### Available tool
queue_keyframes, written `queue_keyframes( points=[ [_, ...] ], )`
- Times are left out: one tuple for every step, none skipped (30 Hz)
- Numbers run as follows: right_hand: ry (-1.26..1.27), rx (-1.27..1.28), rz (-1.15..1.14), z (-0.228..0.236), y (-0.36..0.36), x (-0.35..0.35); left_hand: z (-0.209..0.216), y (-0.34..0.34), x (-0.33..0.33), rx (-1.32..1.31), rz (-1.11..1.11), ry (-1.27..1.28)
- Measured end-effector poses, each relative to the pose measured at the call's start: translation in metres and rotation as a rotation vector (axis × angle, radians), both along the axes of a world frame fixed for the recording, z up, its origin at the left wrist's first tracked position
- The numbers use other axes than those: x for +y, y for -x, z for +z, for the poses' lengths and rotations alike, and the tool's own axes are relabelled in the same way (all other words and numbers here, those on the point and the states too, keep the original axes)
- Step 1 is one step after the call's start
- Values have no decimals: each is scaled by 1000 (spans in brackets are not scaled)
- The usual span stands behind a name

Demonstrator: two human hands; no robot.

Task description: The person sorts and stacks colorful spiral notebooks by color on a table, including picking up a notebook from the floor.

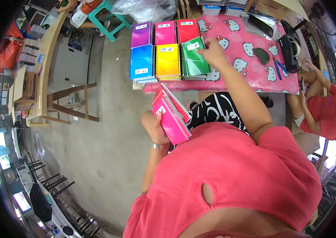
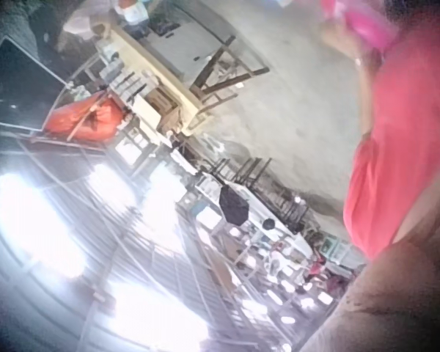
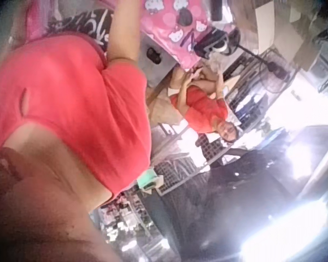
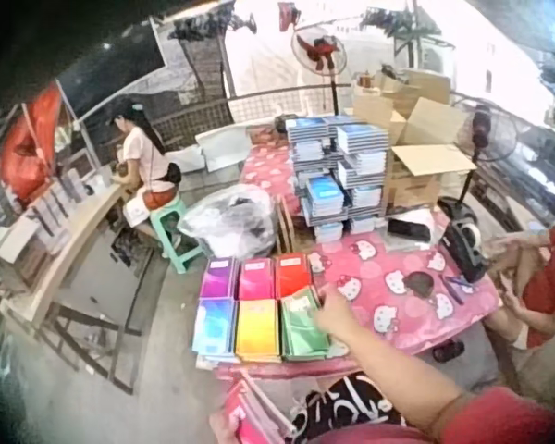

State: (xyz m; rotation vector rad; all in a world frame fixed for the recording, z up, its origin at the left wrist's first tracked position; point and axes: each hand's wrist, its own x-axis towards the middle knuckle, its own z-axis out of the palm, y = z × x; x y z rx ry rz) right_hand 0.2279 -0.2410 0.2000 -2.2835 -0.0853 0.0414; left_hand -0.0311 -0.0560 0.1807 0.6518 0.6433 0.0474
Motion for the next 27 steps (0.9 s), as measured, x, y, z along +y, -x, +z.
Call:
queue_keyframes(
  points=[
    [-254, 68, 6, 14, 1, 12, -10, 6, 6, 4, -62, -141],
    [-505, 140, 4, 21, 3, 23, -10, 10, 6, 8, -60, -139],
    [-616, 150, 36, 15, -2, 36, -9, 14, 6, -14, -51, -119],
    [-576, 117, 99, -3, -18, 40, -8, 14, 4, -43, -64, -98],
    [-383, 181, 102, -8, -22, 56, -19, 20, 11, -98, -92, -44],
    [-189, 241, 102, -8, -23, 70, -25, 21, 14, -100, -89, -44],
    [-190, 238, 111, -5, -22, 79, -29, 22, 18, -130, -56, -27],
    [-48, 259, 96, -2, -20, 86, -33, 23, 21, -160, -24, -9],
    [94, 279, 80, 1, -18, 92, -38, 21, 25, -163, -18, -11],
    [94, 283, 85, -1, -20, 94, -43, 20, 27, -123, 29, -32],
    [119, 286, 71, -2, -25, 95, -48, 19, 29, -82, 75, -52],
    [144, 290, 55, -4, -27, 96, -53, 18, 30, -79, 77, -53],
    [106, 253, -10, 0, -24, 100, -50, 14, 32, -95, 51, -47],
    [96, 256, -10, -1, -25, 102, -47, 9, 34, -111, 23, -41],
    [24, 299, -58, 1, -27, 103, -46, 3, 30, -97, 100, 28],
    [-48, 336, -102, 4, -28, 106, -47, -2, 30, -101, 98, 18],
    [-226, 319, -85, 5, -26, 102, -49, -6, 30, -89, 106, 18],
    [-237, 315, -88, 7, -25, 95, -49, -11, 31, -77, 112, 18],
    [-357, 302, 40, 22, -14, 93, -50, -11, 33, -77, 115, -8],
    [-473, 291, 159, 38, -1, 87, -51, -12, 35, -72, 124, -5],
    [-470, 298, 160, 58, 11, 79, -50, -13, 36, -101, 125, 26],
    [-576, 423, 307, 78, 20, 73, -48, -14, 36, -131, 129, 59],
    [-681, 552, 440, 84, 28, 66, -35, -16, 28, -147, 125, -38],
    [-677, 565, 434, 79, 36, 68, -29, -16, 26, -134, 126, -31],
    [-488, 465, 608, 75, 45, 75, -24, -13, 27, -192, 110, 94],
    [-302, 362, 771, 69, 51, 81, -15, -13, 24, -245, 90, 215],
    [-306, 380, 763, 61, 51, 88, -5, -14, 18, -238, 112, 193]
  ],
)
